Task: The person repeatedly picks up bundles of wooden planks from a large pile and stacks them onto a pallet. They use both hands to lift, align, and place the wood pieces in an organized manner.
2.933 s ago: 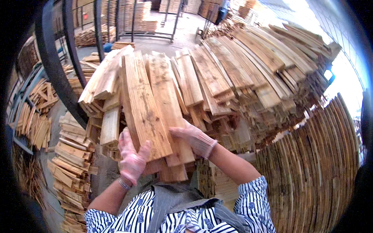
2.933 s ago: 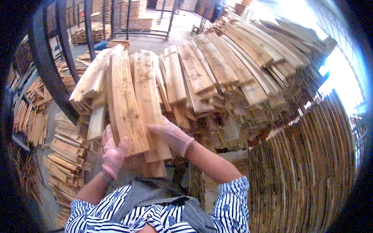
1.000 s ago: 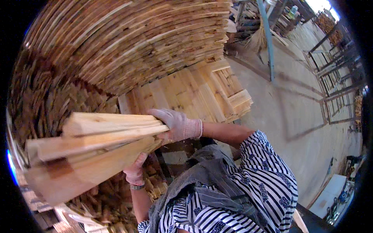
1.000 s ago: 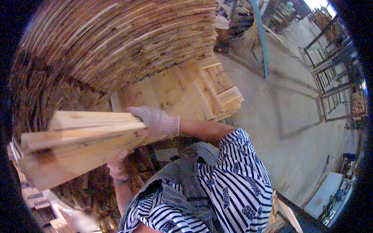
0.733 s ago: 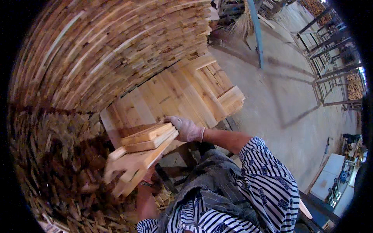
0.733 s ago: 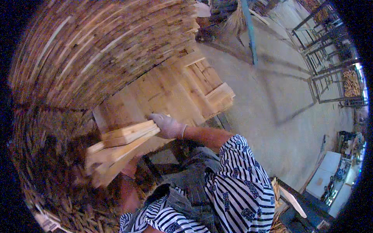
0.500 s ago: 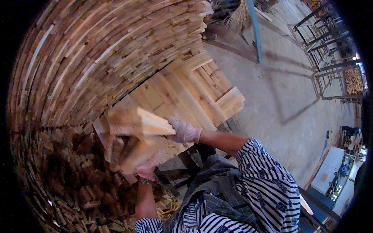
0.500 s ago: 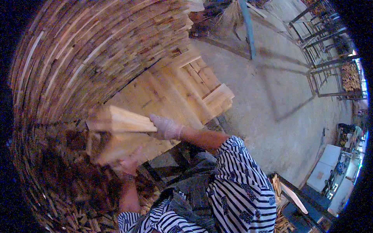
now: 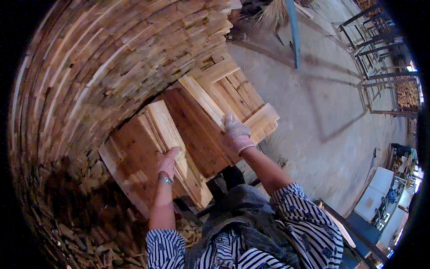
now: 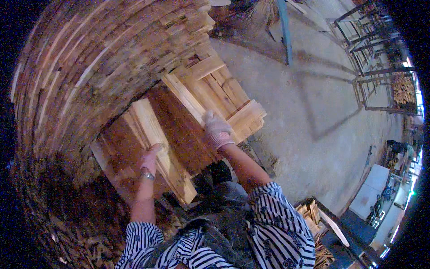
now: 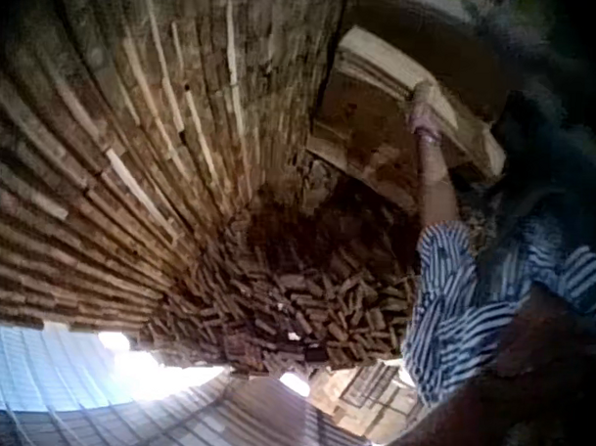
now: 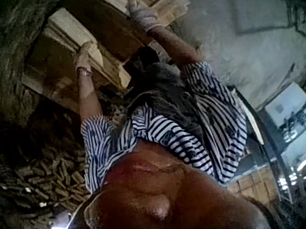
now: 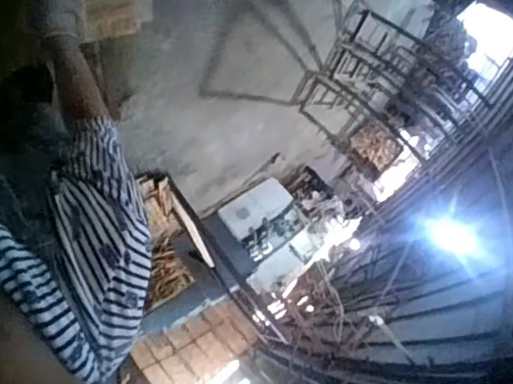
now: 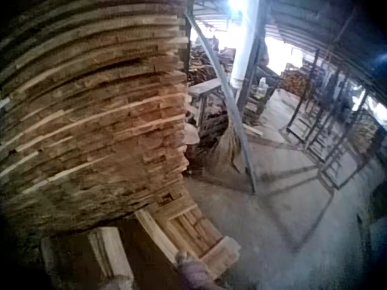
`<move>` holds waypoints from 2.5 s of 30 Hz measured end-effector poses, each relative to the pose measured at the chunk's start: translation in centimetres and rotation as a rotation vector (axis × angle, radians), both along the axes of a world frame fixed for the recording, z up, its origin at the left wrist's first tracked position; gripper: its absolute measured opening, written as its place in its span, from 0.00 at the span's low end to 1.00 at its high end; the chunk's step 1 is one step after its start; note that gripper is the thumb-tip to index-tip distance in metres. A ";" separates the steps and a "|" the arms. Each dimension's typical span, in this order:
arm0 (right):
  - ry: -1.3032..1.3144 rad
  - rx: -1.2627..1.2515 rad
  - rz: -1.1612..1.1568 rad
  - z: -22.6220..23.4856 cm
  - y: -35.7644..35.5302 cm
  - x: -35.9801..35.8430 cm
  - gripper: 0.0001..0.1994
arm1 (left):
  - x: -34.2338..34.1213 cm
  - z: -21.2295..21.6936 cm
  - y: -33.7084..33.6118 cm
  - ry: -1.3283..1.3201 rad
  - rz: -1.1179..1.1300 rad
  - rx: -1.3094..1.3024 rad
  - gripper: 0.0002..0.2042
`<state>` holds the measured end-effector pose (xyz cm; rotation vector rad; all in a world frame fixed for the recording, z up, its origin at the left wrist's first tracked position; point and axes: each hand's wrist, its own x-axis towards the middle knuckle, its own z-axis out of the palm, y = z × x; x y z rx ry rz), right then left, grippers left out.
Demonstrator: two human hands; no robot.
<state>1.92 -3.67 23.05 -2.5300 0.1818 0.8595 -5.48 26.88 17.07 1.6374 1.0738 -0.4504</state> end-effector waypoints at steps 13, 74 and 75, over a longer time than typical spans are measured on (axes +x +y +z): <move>-0.269 0.417 -0.081 -11.4 -12.5 0.4 0.34 | -5.1 -13.9 6.8 0.001 0.041 -0.203 0.61; 0.873 0.893 0.131 -0.2 15.6 -8.4 0.47 | -12.9 0.7 0.2 -0.585 0.542 -0.618 0.47; 0.921 0.849 0.088 0.3 16.9 -8.2 0.49 | -12.8 1.2 0.9 -0.597 0.575 -0.630 0.46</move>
